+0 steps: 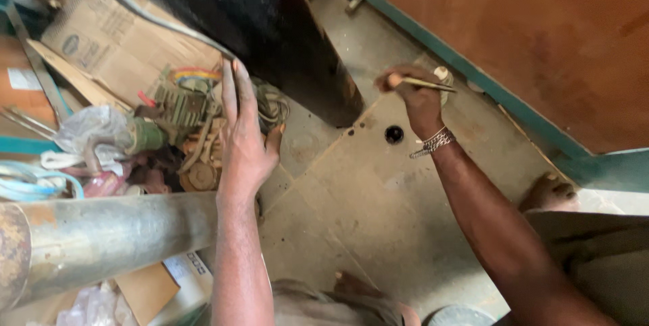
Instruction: The person sits on the floor of a repair workshop holding a coiled cable in one hand and uses a brush to apply black paint from a small container onto the body of a submersible pump motor, working the brush around the casing and near the cable entry.
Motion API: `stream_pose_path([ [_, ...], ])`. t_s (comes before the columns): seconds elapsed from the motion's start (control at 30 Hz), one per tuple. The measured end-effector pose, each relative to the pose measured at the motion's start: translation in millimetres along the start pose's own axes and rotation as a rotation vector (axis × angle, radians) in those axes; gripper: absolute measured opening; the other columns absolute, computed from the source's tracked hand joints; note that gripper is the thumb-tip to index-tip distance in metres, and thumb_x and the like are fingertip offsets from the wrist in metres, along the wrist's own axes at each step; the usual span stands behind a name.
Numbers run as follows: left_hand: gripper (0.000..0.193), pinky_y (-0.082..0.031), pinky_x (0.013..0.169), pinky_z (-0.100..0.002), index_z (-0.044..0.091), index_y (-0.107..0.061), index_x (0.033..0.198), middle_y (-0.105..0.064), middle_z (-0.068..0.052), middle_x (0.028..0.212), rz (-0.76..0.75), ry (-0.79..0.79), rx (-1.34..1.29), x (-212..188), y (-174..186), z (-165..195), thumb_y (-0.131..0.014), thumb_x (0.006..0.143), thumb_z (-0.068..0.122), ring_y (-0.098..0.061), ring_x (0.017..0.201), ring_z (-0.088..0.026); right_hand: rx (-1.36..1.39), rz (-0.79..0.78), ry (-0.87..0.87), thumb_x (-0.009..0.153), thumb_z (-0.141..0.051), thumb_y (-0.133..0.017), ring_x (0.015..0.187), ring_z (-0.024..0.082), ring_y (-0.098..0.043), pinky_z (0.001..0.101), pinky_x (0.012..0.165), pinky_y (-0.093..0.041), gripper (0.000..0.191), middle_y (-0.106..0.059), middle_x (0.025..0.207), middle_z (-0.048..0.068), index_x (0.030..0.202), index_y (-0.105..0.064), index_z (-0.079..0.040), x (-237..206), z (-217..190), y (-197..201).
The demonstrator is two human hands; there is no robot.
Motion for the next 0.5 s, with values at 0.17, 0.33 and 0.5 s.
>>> stream_pose_path([
  [0.17,0.114,-0.042,0.120,-0.046,0.010,-0.006,0.166,-0.009,-0.019,0.174,0.017,-0.016,-0.008,-2,3,3,-0.078,0.079,-0.005,-0.028,0.157,-0.045,-0.122,0.100,-0.075,0.098,-0.014,-0.073,0.092,0.016,-0.073,0.0310,0.083,-0.060,0.019,-0.076,0.102,0.010,0.107,-0.073,0.003,-29,35,6],
  [0.33,0.118,-0.043,0.117,-0.047,0.010,-0.005,0.165,-0.008,-0.019,0.173,0.014,-0.002,0.015,1,4,3,-0.079,0.075,-0.005,-0.030,0.154,-0.044,-0.433,0.044,-0.382,0.094,-0.015,-0.073,0.073,0.013,-0.069,0.0297,0.066,-0.055,0.013,-0.076,0.083,0.008,0.099,-0.078,-0.004,-59,70,19],
  [0.5,0.116,-0.051,0.112,-0.045,0.012,-0.007,0.167,-0.009,-0.015,0.175,0.026,-0.023,-0.001,-4,2,-5,-0.082,0.080,-0.002,-0.036,0.154,-0.043,-0.698,0.037,-0.263,0.096,-0.019,-0.069,0.073,0.016,-0.074,0.0303,0.068,-0.059,0.015,-0.077,0.082,0.005,0.097,-0.075,-0.006,-42,54,40],
])
Point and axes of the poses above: each hand's wrist, its own x-axis towards the middle knuckle, its own y-axis out of the back of the hand, z = x × y, the point moved 4 cm from there along x, towards the middle knuckle
